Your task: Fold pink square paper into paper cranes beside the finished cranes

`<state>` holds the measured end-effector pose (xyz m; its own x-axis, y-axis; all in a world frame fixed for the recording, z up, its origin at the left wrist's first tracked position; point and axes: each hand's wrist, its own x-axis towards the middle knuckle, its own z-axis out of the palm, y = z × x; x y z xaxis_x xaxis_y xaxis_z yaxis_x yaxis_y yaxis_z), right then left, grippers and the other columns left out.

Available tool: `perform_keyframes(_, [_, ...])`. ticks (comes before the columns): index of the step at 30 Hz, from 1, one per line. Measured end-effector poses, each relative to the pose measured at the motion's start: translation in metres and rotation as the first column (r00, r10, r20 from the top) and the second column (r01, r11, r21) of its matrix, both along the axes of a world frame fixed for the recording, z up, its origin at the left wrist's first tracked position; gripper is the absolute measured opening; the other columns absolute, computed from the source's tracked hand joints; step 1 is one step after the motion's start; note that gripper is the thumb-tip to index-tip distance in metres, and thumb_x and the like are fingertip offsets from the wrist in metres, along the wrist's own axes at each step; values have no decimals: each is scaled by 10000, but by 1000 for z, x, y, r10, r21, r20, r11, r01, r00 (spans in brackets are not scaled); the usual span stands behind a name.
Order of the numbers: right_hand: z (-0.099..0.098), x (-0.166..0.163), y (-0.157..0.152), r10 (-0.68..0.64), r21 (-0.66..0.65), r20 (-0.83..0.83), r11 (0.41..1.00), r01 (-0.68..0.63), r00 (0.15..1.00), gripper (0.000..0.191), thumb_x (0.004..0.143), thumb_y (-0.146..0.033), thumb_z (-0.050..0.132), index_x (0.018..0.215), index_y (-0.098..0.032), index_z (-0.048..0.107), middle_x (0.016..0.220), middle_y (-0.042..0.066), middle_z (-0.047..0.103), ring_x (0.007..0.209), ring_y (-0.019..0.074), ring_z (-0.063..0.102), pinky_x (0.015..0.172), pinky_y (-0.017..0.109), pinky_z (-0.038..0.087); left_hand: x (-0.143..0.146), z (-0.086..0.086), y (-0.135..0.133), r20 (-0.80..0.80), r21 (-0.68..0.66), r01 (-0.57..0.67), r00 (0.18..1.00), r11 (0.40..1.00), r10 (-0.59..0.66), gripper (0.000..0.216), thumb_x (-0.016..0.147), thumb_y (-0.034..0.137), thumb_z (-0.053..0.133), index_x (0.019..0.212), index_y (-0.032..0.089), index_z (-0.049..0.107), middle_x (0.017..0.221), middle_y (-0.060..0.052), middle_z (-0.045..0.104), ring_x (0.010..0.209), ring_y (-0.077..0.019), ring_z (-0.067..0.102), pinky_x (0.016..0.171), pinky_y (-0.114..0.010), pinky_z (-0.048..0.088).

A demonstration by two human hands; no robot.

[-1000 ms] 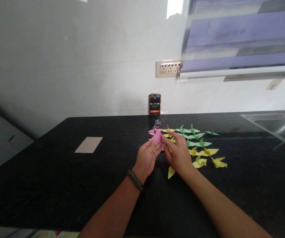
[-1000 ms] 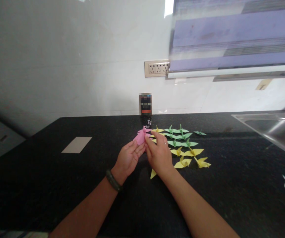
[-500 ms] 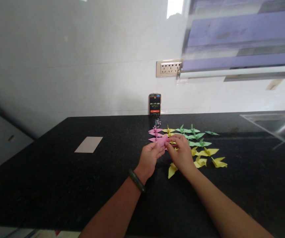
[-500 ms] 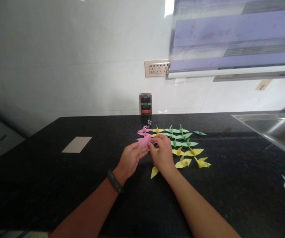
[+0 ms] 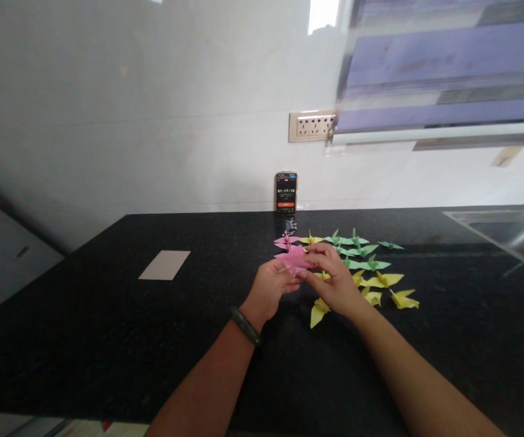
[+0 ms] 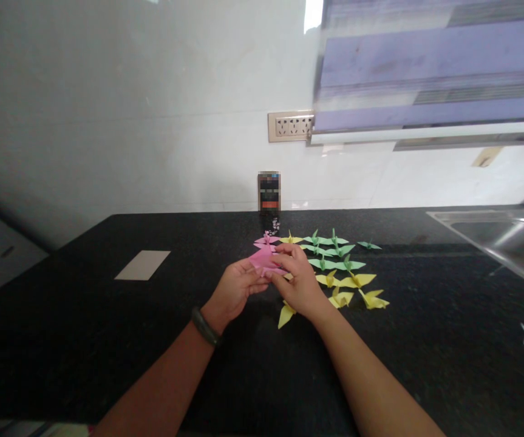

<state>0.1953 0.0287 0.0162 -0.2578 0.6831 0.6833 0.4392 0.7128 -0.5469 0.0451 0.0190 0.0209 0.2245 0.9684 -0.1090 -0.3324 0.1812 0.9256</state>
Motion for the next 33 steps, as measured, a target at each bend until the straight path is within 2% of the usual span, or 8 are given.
perform_keyframes(4, [-5,2,5,-45,58,39,997,43,998,166,769,-178,555,885,-247,652,1013,77,505,977,215,495,820,402,438,1,1,-1,-8,18,35,999,999,-35,268,650,234,663,896,127,654,844,-74,669,729,-124,598,652,-215,442])
perform_keyframes(9, [-1,3,2,39,52,50,998,-41,998,231,778,-166,528,913,-290,670,1052,59,532,1005,209,495,845,406,423,2,2,0,215,-1,34,976,999,-33,253,672,132,608,921,124,648,878,-68,671,758,-126,607,717,-242,455])
perform_keyframes(13, [8,2,-5,83,-77,12,994,-81,997,216,815,-250,491,911,-237,685,1036,80,555,1016,217,490,881,404,397,0,3,3,352,-107,37,936,994,3,228,747,170,486,877,79,650,848,-113,680,763,-169,628,741,-301,469])
perform_keyframes(16, [10,0,-7,38,-232,-128,970,-67,991,364,876,-293,362,779,-210,702,983,80,575,974,209,516,843,379,421,1,3,3,365,-181,46,931,982,24,264,791,222,436,841,70,646,780,-118,681,703,-164,632,685,-283,475])
perform_keyframes(19, [7,-4,-6,-9,-284,-220,957,-55,976,278,832,-305,457,725,-203,692,881,64,582,876,194,548,773,341,448,4,1,1,334,-111,36,942,993,3,218,793,251,508,840,82,636,781,-99,676,681,-139,625,662,-251,471])
perform_keyframes(23, [2,-9,-6,19,-247,-248,966,-82,969,134,750,-244,581,848,-228,671,873,47,561,819,172,549,690,303,466,6,-3,-1,314,12,76,946,997,-76,268,785,315,553,886,78,627,835,-105,664,748,-151,623,710,-264,471])
perform_keyframes(29, [2,-13,-11,16,-44,-54,999,-18,998,182,770,-187,548,901,-229,668,884,58,514,868,184,501,753,348,445,5,-7,1,331,3,74,941,997,-71,290,777,341,562,872,74,624,772,-90,648,660,-132,601,632,-244,457])
perform_keyframes(33, [4,-14,-12,-42,-11,-8,999,42,999,168,784,-186,522,837,-222,677,916,66,496,874,190,488,755,361,443,8,-8,2,363,-13,48,931,999,-40,274,773,332,569,858,76,623,754,-70,633,627,-107,572,609,-228,437])
